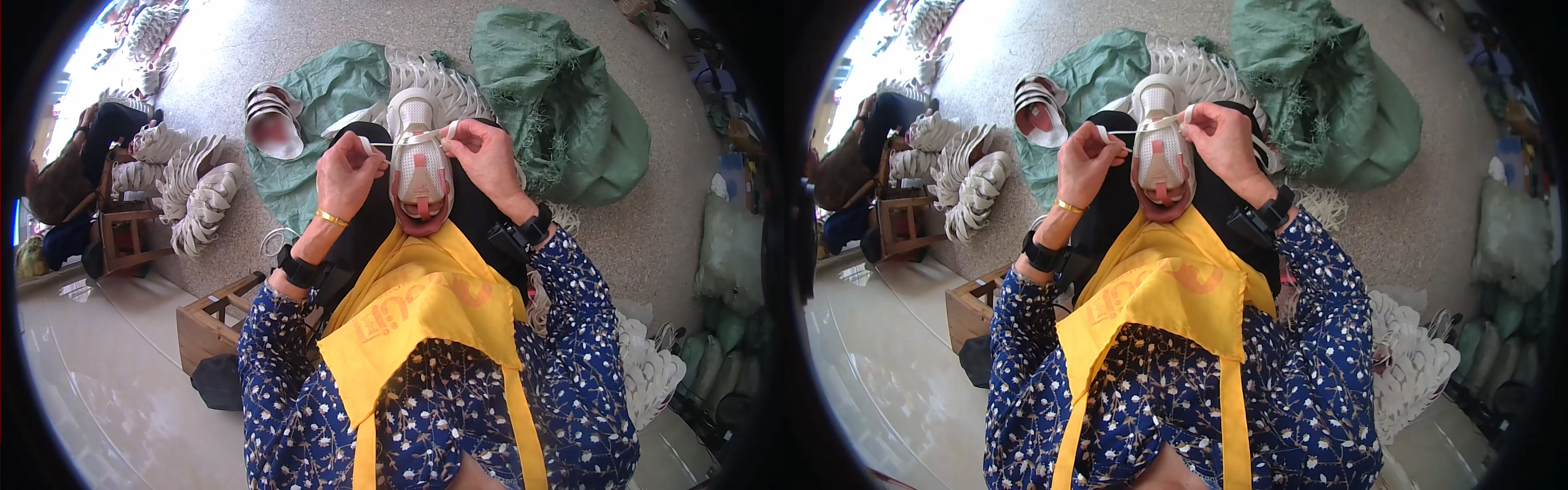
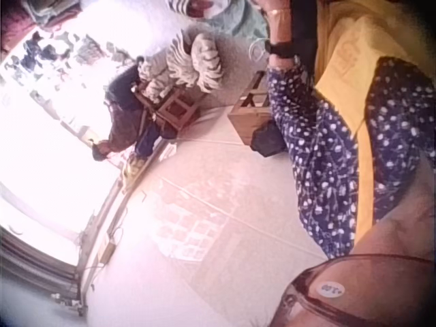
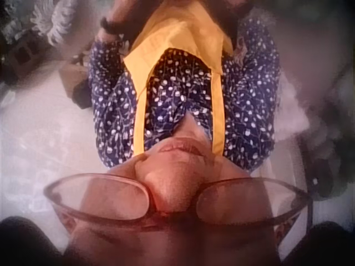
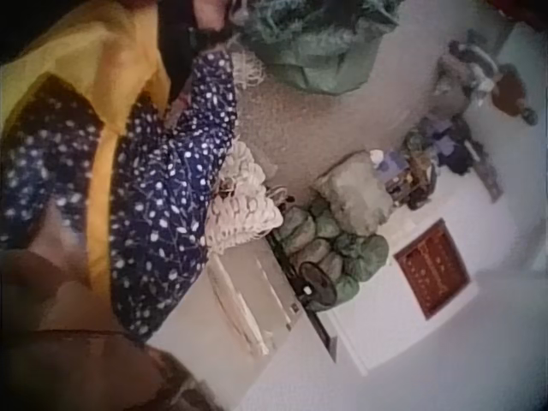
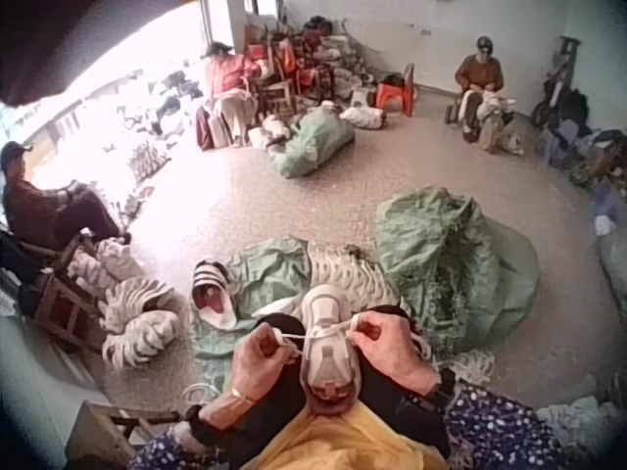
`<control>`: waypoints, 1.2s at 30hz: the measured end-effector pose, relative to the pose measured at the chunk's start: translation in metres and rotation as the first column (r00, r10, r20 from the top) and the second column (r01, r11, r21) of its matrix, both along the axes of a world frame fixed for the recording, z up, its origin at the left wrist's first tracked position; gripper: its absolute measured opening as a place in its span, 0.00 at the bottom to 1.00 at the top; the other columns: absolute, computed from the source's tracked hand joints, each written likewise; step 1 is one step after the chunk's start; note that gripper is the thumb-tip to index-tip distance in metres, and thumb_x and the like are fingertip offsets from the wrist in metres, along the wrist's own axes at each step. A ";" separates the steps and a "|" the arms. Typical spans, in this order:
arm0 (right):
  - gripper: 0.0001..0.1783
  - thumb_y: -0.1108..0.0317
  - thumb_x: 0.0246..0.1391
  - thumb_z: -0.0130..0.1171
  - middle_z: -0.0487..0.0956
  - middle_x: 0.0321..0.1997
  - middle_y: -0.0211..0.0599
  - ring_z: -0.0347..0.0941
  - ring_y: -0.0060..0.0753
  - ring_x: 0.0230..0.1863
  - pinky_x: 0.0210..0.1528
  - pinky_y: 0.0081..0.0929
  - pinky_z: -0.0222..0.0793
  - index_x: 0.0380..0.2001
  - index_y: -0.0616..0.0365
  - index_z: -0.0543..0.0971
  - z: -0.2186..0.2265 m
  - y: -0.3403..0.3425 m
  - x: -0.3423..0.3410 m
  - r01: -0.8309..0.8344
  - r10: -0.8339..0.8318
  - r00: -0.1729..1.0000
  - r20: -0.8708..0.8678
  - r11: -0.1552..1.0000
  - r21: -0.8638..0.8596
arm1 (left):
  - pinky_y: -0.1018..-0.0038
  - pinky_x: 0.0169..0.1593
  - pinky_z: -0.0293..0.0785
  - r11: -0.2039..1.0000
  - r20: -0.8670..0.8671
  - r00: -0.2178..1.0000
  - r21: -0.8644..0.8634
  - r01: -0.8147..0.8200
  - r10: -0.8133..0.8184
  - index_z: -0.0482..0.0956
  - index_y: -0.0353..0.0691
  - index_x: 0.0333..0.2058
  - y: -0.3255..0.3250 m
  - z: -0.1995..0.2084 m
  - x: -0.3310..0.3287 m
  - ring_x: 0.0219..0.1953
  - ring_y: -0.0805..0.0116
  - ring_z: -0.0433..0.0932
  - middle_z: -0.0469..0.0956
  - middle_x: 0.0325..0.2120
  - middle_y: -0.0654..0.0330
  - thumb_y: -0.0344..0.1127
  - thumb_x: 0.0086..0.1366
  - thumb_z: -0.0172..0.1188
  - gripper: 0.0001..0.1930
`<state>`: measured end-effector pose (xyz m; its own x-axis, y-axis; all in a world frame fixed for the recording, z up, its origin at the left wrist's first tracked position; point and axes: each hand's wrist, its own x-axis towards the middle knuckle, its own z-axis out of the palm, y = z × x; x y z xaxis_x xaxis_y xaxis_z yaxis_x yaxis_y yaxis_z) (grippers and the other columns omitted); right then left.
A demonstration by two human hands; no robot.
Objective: The person sits on the floor and laces a white sneaker by threading a white shoelace through the eyelets. They repeatedly pull the lace ends to tighten the fit and adjust the lacing pattern across the shoe's upper.
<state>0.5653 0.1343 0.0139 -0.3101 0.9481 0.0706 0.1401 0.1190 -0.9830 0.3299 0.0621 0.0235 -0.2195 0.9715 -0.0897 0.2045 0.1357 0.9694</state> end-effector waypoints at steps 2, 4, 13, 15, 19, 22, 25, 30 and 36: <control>0.06 0.77 0.53 0.66 0.86 0.30 0.35 0.83 0.20 0.32 0.38 0.22 0.79 0.35 0.64 0.85 -0.001 0.005 -0.001 -0.015 0.015 0.996 0.083 1.000 0.000 | 0.76 0.36 0.84 0.999 -0.022 0.999 0.022 -0.033 0.033 0.75 0.33 0.29 0.005 0.000 0.004 0.31 0.71 0.87 0.86 0.28 0.56 0.25 0.61 0.64 0.06; 0.06 0.75 0.52 0.67 0.86 0.29 0.36 0.84 0.22 0.31 0.37 0.22 0.79 0.34 0.62 0.85 0.004 0.007 -0.005 -0.029 0.024 0.987 0.157 0.999 0.028 | 0.75 0.35 0.84 0.997 -0.017 0.997 0.038 -0.073 0.074 0.75 0.33 0.29 0.010 -0.003 0.005 0.31 0.71 0.87 0.86 0.27 0.57 0.25 0.61 0.64 0.06; 0.06 0.76 0.52 0.67 0.87 0.30 0.35 0.84 0.21 0.32 0.38 0.21 0.78 0.34 0.63 0.85 0.009 0.005 -0.006 -0.031 0.026 0.986 0.162 0.999 0.029 | 0.75 0.41 0.85 0.999 -0.048 0.999 0.041 -0.018 0.020 0.71 0.32 0.30 0.020 -0.012 0.004 0.36 0.69 0.87 0.85 0.32 0.54 0.21 0.65 0.62 0.07; 0.06 0.77 0.53 0.67 0.87 0.32 0.35 0.83 0.20 0.33 0.39 0.21 0.78 0.35 0.65 0.84 0.010 0.003 -0.007 -0.034 0.030 0.990 0.138 0.999 0.021 | 0.75 0.40 0.85 0.998 -0.092 0.995 0.056 -0.030 0.035 0.72 0.32 0.30 0.019 -0.011 0.004 0.35 0.70 0.87 0.85 0.31 0.55 0.21 0.64 0.62 0.07; 0.05 0.78 0.54 0.66 0.87 0.33 0.34 0.83 0.18 0.35 0.40 0.20 0.79 0.36 0.66 0.83 0.010 0.002 -0.007 -0.034 0.033 0.993 0.113 0.999 0.003 | 0.76 0.37 0.84 0.999 -0.212 0.976 0.042 -0.034 0.042 0.73 0.32 0.29 0.019 -0.006 0.006 0.33 0.72 0.87 0.85 0.28 0.57 0.22 0.61 0.65 0.07; 0.05 0.79 0.54 0.65 0.87 0.34 0.34 0.83 0.19 0.35 0.41 0.20 0.79 0.36 0.67 0.83 0.008 0.001 -0.006 -0.034 0.035 0.994 0.102 0.999 -0.015 | 0.76 0.34 0.82 0.999 -0.335 0.942 0.049 0.016 0.002 0.73 0.32 0.28 0.019 0.005 0.007 0.30 0.73 0.87 0.85 0.25 0.58 0.25 0.58 0.67 0.09; 0.06 0.79 0.54 0.65 0.87 0.34 0.34 0.83 0.19 0.36 0.42 0.20 0.79 0.36 0.67 0.83 0.011 0.001 -0.006 -0.038 0.040 0.995 0.095 0.999 -0.029 | 0.76 0.32 0.80 0.995 -0.364 0.931 0.093 0.020 0.015 0.74 0.33 0.27 0.021 0.002 0.008 0.28 0.71 0.87 0.84 0.23 0.57 0.27 0.56 0.67 0.09; 0.06 0.78 0.54 0.65 0.87 0.34 0.33 0.82 0.18 0.35 0.42 0.19 0.79 0.36 0.67 0.83 0.006 0.005 -0.004 -0.046 0.052 0.996 0.079 0.997 -0.069 | 0.74 0.31 0.79 0.994 -0.341 0.939 0.071 0.085 -0.056 0.73 0.34 0.27 0.030 -0.001 0.002 0.26 0.68 0.86 0.83 0.22 0.55 0.28 0.56 0.67 0.09; 0.06 0.77 0.53 0.67 0.86 0.32 0.33 0.82 0.18 0.33 0.39 0.19 0.78 0.35 0.66 0.83 0.006 0.005 -0.004 -0.034 0.041 0.995 0.089 0.996 -0.081 | 0.69 0.32 0.76 0.973 -0.439 0.895 0.158 0.167 -0.082 0.74 0.34 0.28 0.031 0.006 0.007 0.25 0.64 0.82 0.80 0.20 0.54 0.29 0.55 0.66 0.09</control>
